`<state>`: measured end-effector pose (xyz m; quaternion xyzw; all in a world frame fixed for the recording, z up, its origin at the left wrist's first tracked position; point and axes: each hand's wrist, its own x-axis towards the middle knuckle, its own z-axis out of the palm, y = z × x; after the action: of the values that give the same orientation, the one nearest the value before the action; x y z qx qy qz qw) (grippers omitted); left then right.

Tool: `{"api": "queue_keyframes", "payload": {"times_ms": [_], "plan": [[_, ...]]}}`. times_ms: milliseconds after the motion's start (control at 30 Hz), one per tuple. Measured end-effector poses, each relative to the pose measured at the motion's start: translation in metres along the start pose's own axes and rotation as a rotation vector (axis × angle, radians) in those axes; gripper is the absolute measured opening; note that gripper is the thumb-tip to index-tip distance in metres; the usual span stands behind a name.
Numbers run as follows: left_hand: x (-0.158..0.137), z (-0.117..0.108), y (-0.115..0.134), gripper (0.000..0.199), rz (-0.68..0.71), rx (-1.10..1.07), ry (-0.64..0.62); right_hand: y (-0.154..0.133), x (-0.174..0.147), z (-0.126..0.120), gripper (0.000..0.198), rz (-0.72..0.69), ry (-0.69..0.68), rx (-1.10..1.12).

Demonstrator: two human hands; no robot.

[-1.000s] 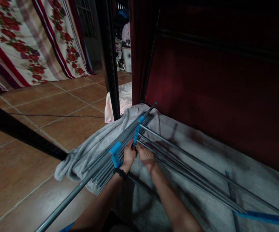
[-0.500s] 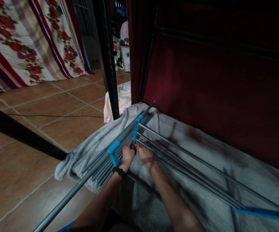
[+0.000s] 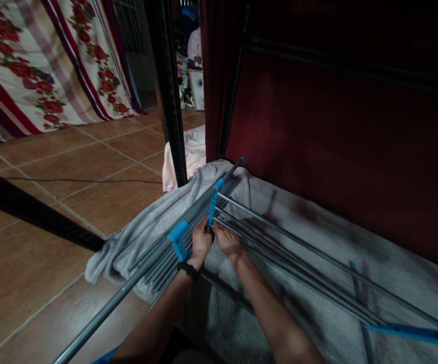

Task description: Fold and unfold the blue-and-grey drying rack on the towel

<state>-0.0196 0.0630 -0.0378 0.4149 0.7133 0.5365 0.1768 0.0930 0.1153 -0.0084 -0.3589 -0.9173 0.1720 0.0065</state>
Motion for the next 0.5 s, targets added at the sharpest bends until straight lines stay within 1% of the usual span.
{"api": "queue_keyframes", "payload": {"times_ms": [200,367,500], "plan": [[-0.0028,0.0007,0.0009,0.053,0.014,0.016,0.011,-0.0027,-0.0008,-0.0003,0.047,0.022,0.004,0.01],[-0.0059,0.0025,0.0002,0.05,0.011,0.036,0.024,-0.0031,-0.0015,0.0003,0.042,0.026,0.005,0.019],[-0.0064,0.0041,0.0002,0.049,0.01,0.028,0.025,-0.0047,-0.0009,-0.0009,0.043,0.024,0.035,0.023]]}}
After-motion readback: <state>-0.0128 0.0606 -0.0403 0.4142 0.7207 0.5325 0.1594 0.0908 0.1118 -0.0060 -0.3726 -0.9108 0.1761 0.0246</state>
